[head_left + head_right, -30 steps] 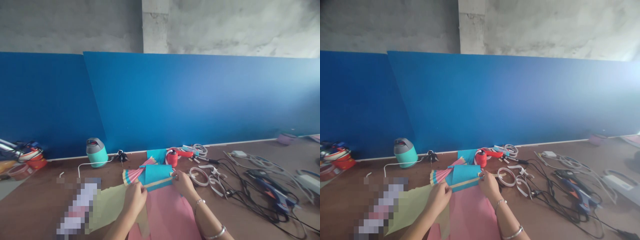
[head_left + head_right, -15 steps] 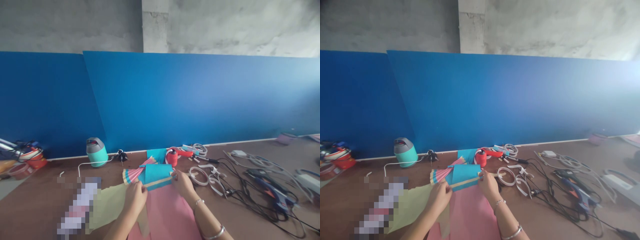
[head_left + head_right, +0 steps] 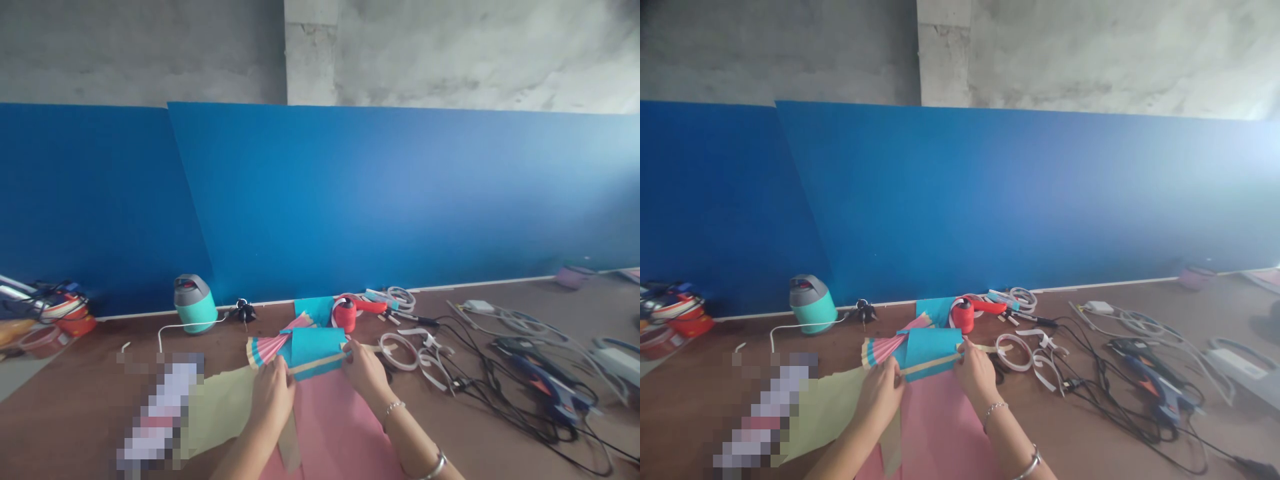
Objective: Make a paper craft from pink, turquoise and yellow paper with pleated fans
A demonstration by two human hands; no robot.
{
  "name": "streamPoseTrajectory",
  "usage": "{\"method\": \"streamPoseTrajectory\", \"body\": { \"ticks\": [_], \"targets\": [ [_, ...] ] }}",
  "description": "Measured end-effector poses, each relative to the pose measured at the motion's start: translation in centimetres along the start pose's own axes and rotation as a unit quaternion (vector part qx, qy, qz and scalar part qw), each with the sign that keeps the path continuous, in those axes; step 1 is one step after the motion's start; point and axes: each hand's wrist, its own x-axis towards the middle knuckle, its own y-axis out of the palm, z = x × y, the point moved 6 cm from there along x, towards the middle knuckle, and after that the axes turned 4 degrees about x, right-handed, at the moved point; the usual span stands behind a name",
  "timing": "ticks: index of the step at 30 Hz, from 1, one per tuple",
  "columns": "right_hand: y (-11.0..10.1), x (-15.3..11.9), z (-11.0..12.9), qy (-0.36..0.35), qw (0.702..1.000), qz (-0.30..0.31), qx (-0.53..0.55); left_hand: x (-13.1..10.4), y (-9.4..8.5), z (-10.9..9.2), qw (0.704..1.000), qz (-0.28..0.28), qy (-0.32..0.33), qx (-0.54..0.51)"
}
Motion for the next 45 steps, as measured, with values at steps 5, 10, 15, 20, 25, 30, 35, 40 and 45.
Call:
{"method": "streamPoseTrajectory", "body": {
  "ticks": [5, 10, 15, 20, 25, 30, 35, 40, 45],
  "targets": [
    [0.1, -0.4, 0.9, -0.03, 0.999, -0.023, -0.015, -0.4, -0.3, -0.2, 0.999, -0.032, 0.033, -0.024],
    [0.3, 0.0, 0.0, -0.032, 0.998, -0.045, -0.002, -0.4, -0.3, -0.1, 0.999, -0.029, 0.035, -0.022],
    [-0.6, 0.0, -0.2, -0.065, 0.994, -0.09, -0.01, -0.6, -0.9, -0.6, 0.997, -0.055, 0.058, -0.006],
    [0.0, -1.1, 1.7, -0.156, 0.977, -0.133, -0.055, -2.1, -0.1, -3.8, 0.974, -0.041, 0.223, -0.018],
    [2.2, -0.9, 0.9, -0.084, 0.981, -0.087, -0.155, -3.0, 2.3, -4.7, 0.958, 0.073, 0.277, -0.022],
    [0.9, -0.1, -1.2, -0.004, 0.978, -0.07, -0.195, -2.9, 2.6, -4.1, 0.96, 0.074, 0.268, -0.024],
    [-0.2, 0.0, -1.2, -0.013, 0.973, -0.101, -0.205, -2.9, 2.5, -4.0, 0.956, 0.097, 0.277, -0.026],
    [1.0, -0.3, 0.1, -0.053, 0.978, -0.083, -0.181, -2.6, 2.2, -3.7, 0.956, 0.11, 0.273, -0.019],
    [0.5, 0.1, -1.9, 0.032, 0.978, -0.06, -0.196, -2.5, 2.1, -2.8, 0.963, 0.129, 0.236, 0.01]
  ]
}}
